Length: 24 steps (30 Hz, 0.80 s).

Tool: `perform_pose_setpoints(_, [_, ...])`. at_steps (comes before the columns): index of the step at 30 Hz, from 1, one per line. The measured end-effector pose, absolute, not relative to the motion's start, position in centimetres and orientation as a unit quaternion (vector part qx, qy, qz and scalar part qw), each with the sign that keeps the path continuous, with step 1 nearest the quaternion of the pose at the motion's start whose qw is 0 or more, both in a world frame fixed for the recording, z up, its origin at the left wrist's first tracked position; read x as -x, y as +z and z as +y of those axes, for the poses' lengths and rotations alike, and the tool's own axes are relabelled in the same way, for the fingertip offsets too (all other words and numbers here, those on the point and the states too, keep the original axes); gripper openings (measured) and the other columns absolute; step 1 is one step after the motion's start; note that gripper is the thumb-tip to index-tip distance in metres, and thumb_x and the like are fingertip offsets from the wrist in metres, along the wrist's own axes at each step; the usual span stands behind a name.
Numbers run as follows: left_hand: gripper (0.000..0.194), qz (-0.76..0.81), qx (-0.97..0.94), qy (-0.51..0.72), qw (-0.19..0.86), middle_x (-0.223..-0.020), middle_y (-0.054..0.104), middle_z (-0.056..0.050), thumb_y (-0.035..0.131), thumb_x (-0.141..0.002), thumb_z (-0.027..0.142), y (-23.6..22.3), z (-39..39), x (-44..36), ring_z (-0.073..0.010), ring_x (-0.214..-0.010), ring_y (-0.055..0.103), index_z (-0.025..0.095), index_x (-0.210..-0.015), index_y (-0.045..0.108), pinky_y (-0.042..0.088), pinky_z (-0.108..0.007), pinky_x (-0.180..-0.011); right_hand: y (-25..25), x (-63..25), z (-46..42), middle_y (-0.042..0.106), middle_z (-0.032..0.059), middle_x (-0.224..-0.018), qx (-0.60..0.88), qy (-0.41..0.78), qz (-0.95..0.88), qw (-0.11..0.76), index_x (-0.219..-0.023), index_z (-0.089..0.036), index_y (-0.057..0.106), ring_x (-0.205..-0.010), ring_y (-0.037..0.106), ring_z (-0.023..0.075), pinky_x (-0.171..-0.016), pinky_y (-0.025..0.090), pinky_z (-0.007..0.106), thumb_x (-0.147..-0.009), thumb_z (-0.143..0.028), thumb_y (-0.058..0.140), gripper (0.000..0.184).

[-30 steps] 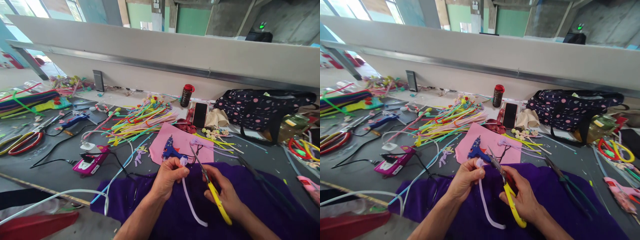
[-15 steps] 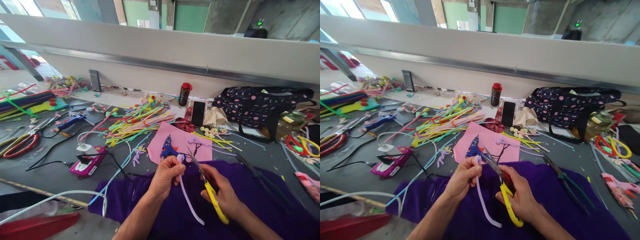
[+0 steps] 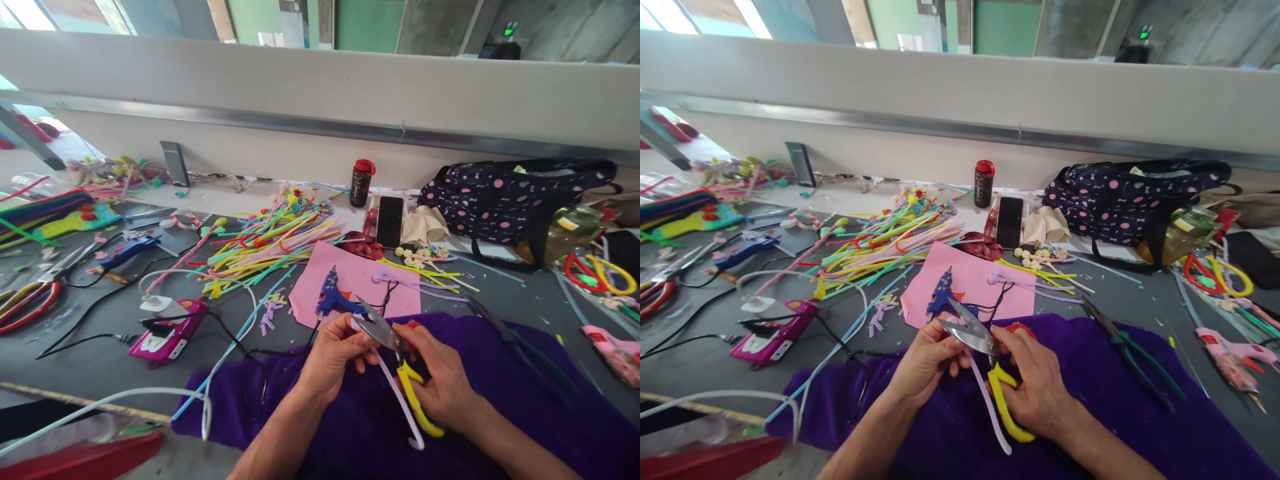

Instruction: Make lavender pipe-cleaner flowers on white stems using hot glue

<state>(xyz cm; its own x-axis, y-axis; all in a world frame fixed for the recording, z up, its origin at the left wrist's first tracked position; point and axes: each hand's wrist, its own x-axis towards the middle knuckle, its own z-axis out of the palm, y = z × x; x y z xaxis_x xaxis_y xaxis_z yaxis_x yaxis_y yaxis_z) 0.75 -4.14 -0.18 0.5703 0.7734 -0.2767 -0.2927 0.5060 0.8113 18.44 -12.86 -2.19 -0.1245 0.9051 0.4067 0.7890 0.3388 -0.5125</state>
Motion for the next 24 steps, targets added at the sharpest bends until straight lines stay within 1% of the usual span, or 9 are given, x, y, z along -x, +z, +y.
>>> perform_pose_setpoints(3, [0.024,0.315,-0.380,0.333,0.804,-0.057,0.064,-0.001,0.074,-0.062,0.028,-0.30,-4.15,-0.78,-0.0096,-0.046,0.058,0.014,-0.070,0.056,0.037,-0.014,-0.038,-2.23,-18.50,-12.79,0.055,0.0069,-0.091,0.568,0.068,-0.747,0.339,-0.128,-0.019,0.038,-0.075,0.057,0.0203,-0.064,0.048,0.032,-0.079,-0.030,0.054,0.054])
perform_pose_setpoints(7, [0.023,0.290,-0.410,0.357,0.787,-0.060,0.065,-0.002,0.073,-0.065,0.029,-0.54,-4.18,-0.67,-0.0113,-0.049,0.059,0.015,-0.072,0.056,0.038,-0.016,-0.039,-2.26,-18.55,-12.71,0.056,0.0081,-0.091,0.555,0.053,-0.763,0.328,-0.129,-0.018,0.037,-0.078,0.057,0.0221,-0.066,0.049,0.033,-0.075,-0.032,0.062,0.061])
perform_pose_setpoints(12, [0.020,0.276,-0.442,0.373,0.768,-0.061,0.066,-0.002,0.070,-0.068,0.028,-0.60,-4.27,-0.61,-0.0133,-0.052,0.061,0.016,-0.070,0.054,0.040,-0.017,-0.041,-2.19,-18.69,-12.83,0.055,0.0079,-0.089,0.552,0.041,-0.769,0.320,-0.129,-0.018,0.037,-0.076,0.057,0.0221,-0.064,0.049,0.034,-0.073,-0.036,0.066,0.065])
perform_pose_setpoints(18, [0.028,0.289,-0.459,0.377,0.751,-0.057,0.065,-0.001,0.074,-0.062,0.037,-0.27,-4.37,-0.76,-0.0131,-0.049,0.059,0.016,-0.070,0.057,0.041,-0.019,-0.042,-2.00,-18.87,-12.92,0.055,0.0077,-0.088,0.550,0.038,-0.770,0.323,-0.127,-0.017,0.039,-0.076,0.056,0.0214,-0.064,0.049,0.033,-0.074,-0.035,0.064,0.062])
perform_pose_setpoints(21, [0.028,0.295,-0.467,0.373,0.745,-0.054,0.064,-0.001,0.074,-0.062,0.037,-0.30,-4.32,-0.74,-0.0123,-0.047,0.058,0.016,-0.069,0.058,0.041,-0.019,-0.043,-1.93,-18.99,-13.00,0.054,0.0081,-0.088,0.544,0.045,-0.772,0.326,-0.127,-0.017,0.039,-0.077,0.056,0.0218,-0.065,0.048,0.033,-0.076,-0.030,0.061,0.057])
perform_pose_setpoints(24, [0.027,0.296,-0.474,0.352,0.751,-0.055,0.065,-0.001,0.074,-0.063,0.035,-0.43,-4.26,-0.66,-0.0127,-0.048,0.059,0.016,-0.070,0.058,0.041,-0.018,-0.043,-1.95,-19.18,-13.09,0.054,0.0068,-0.086,0.546,0.064,-0.767,0.332,-0.127,-0.017,0.040,-0.074,0.055,0.0203,-0.063,0.047,0.031,-0.077,-0.027,0.059,0.054])
